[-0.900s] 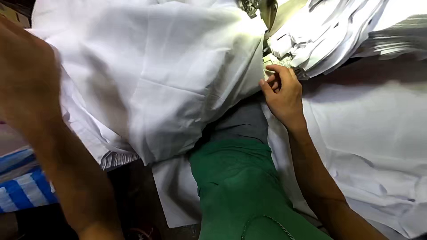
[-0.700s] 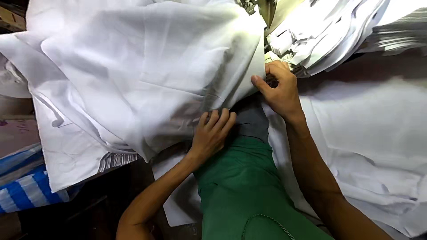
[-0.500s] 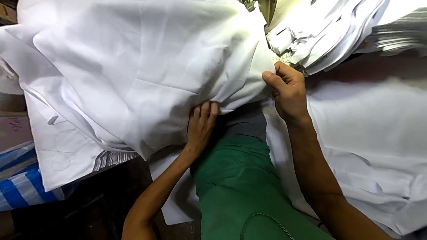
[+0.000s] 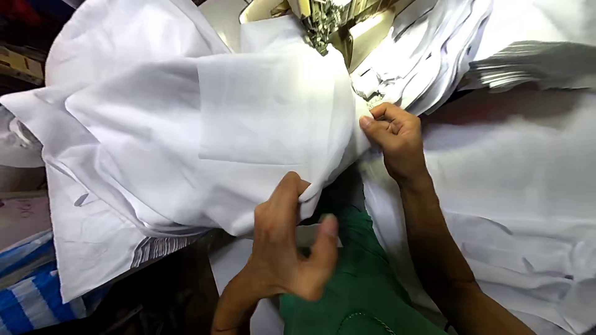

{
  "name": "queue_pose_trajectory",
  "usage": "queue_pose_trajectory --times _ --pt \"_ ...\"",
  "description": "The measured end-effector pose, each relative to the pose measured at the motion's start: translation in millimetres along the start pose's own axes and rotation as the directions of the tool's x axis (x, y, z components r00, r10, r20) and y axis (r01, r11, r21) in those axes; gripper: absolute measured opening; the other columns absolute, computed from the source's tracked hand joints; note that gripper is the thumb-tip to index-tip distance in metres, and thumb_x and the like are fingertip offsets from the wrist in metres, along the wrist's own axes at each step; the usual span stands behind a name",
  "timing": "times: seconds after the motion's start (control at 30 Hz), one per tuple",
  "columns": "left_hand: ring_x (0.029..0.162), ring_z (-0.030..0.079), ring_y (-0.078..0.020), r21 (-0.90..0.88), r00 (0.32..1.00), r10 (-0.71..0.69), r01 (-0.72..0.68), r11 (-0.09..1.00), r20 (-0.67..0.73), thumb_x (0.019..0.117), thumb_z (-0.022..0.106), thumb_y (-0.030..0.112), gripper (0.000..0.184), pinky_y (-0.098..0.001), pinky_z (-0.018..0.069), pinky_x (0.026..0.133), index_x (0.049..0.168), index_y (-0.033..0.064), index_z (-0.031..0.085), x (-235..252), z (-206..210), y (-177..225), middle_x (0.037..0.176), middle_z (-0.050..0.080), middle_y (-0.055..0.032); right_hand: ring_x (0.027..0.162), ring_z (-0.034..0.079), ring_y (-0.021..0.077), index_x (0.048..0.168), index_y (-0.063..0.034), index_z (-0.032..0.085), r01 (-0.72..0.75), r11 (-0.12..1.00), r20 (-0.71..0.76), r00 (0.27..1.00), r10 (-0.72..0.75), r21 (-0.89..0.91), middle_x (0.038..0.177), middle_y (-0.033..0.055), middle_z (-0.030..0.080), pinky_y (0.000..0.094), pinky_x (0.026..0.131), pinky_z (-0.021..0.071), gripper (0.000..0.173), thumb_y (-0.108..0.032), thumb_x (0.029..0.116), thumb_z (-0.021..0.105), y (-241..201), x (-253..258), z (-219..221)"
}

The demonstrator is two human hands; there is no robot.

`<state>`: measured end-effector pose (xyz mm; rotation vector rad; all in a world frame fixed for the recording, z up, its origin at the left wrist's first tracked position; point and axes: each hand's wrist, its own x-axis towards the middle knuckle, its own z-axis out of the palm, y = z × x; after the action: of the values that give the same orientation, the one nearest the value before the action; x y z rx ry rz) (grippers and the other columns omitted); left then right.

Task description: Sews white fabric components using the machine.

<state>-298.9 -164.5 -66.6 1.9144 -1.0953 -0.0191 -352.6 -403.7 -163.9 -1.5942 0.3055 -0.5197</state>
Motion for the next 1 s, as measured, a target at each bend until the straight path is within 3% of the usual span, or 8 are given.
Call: queue_pose_trajectory --times 0.1,0.2,0.47,0.57,0.63,0.8,0.93,1.0 --pt "0.058 0.060 -0.0076 0.231 0.998 -0.046 0.053 0.971 -0.036 0.0880 0.072 0.031 0.034 -0.0252 0.0482 0.052 0.104 0.0034 0.061 10 37 5 0.067 0.063 -0.0002 0.061 0.064 0.0047 0.111 -0.0108 0.063 -0.122 0.981 0.020 0.992 0.126 -0.149 0.077 -0.0017 0.069 0.0234 0.054 0.0539 0.016 -0.022 0.0996 0.064 15 -6 3" --pt "0.042 0.049 -0.0147 0.470 0.994 0.002 0.051 0.881 -0.110 0.0769 0.069 0.017 0.033 -0.0314 0.0363 0.041 0.106 0.0016 0.073 5 79 -7 0.052 0.053 0.0010 0.071 0.064 0.0067 0.100 -0.0078 0.070 -0.243 0.945 -0.026 0.970 0.243 -0.218 0.081 0.0006 0.068 0.0300 0.066 0.0547 0.014 -0.021 0.0968 0.069 29 -19 5" --pt "0.048 0.055 -0.0148 0.538 0.976 0.171 -0.074 0.839 -0.132 0.0850 0.067 0.022 0.020 -0.0299 0.0371 0.046 0.085 0.0065 0.079 1 123 -17 0.057 0.062 -0.0012 0.070 0.060 -0.0019 0.086 -0.0087 0.068 -0.073 0.993 -0.170 0.984 0.057 -0.092 0.076 -0.0070 0.063 0.0171 0.065 0.0517 0.014 -0.007 0.0955 0.058 27 -39 5" --pt "0.046 0.050 -0.0137 0.509 0.956 0.237 -0.120 0.852 -0.172 0.0900 0.067 0.025 0.028 -0.0286 0.0340 0.046 0.067 0.0085 0.070 9 115 -14 0.052 0.055 -0.0008 0.073 0.062 -0.0037 0.096 -0.0080 0.070 -0.093 0.992 -0.205 0.976 0.074 -0.083 0.083 -0.0077 0.067 0.0154 0.066 0.0533 0.011 -0.010 0.0973 0.059 29 -40 7" --pt "0.046 0.049 -0.0140 0.473 0.951 0.254 -0.144 0.869 -0.176 0.0928 0.068 0.029 0.035 -0.0287 0.0342 0.047 0.065 0.0083 0.065 14 100 -12 0.052 0.053 -0.0014 0.074 0.067 -0.0013 0.115 -0.0066 0.064 -0.094 0.994 -0.201 0.976 0.080 -0.063 0.091 -0.0048 0.071 0.0181 0.065 0.0574 0.020 -0.010 0.0955 0.063 30 -39 9" --pt "0.061 0.060 -0.0159 0.368 0.985 0.170 -0.155 0.917 -0.010 0.0968 0.066 0.017 0.012 -0.0292 0.0448 0.053 0.095 0.0076 0.072 22 68 -9 0.072 0.065 -0.0036 0.088 0.068 0.0151 0.145 -0.0019 0.036 0.061 0.926 -0.151 0.981 -0.125 -0.371 0.103 0.0085 0.067 0.0359 0.074 0.0591 0.075 -0.011 0.0802 0.072 28 -22 25" --pt "0.060 0.061 -0.0204 0.518 0.998 -0.003 -0.034 0.855 0.069 0.0906 0.060 -0.004 0.026 -0.0315 0.0463 0.044 0.110 0.0104 0.070 21 61 -9 0.096 0.062 -0.0100 0.071 0.067 0.0207 0.140 -0.0038 0.045 0.154 0.855 -0.105 0.966 -0.235 -0.495 0.093 0.0098 0.068 0.0369 0.054 0.0540 0.055 -0.012 0.0890 0.062 11 -1 35" --pt "0.053 0.058 -0.0200 0.562 0.997 -0.002 -0.043 0.826 0.079 0.0902 0.060 -0.003 0.031 -0.0321 0.0420 0.039 0.116 0.0115 0.069 18 60 -13 0.093 0.063 -0.0092 0.066 0.067 0.0262 0.130 0.0004 0.056 0.157 0.824 -0.173 0.940 -0.293 -0.544 0.085 0.0139 0.067 0.0422 0.052 0.0502 0.034 -0.010 0.0978 0.054 4 10 41"
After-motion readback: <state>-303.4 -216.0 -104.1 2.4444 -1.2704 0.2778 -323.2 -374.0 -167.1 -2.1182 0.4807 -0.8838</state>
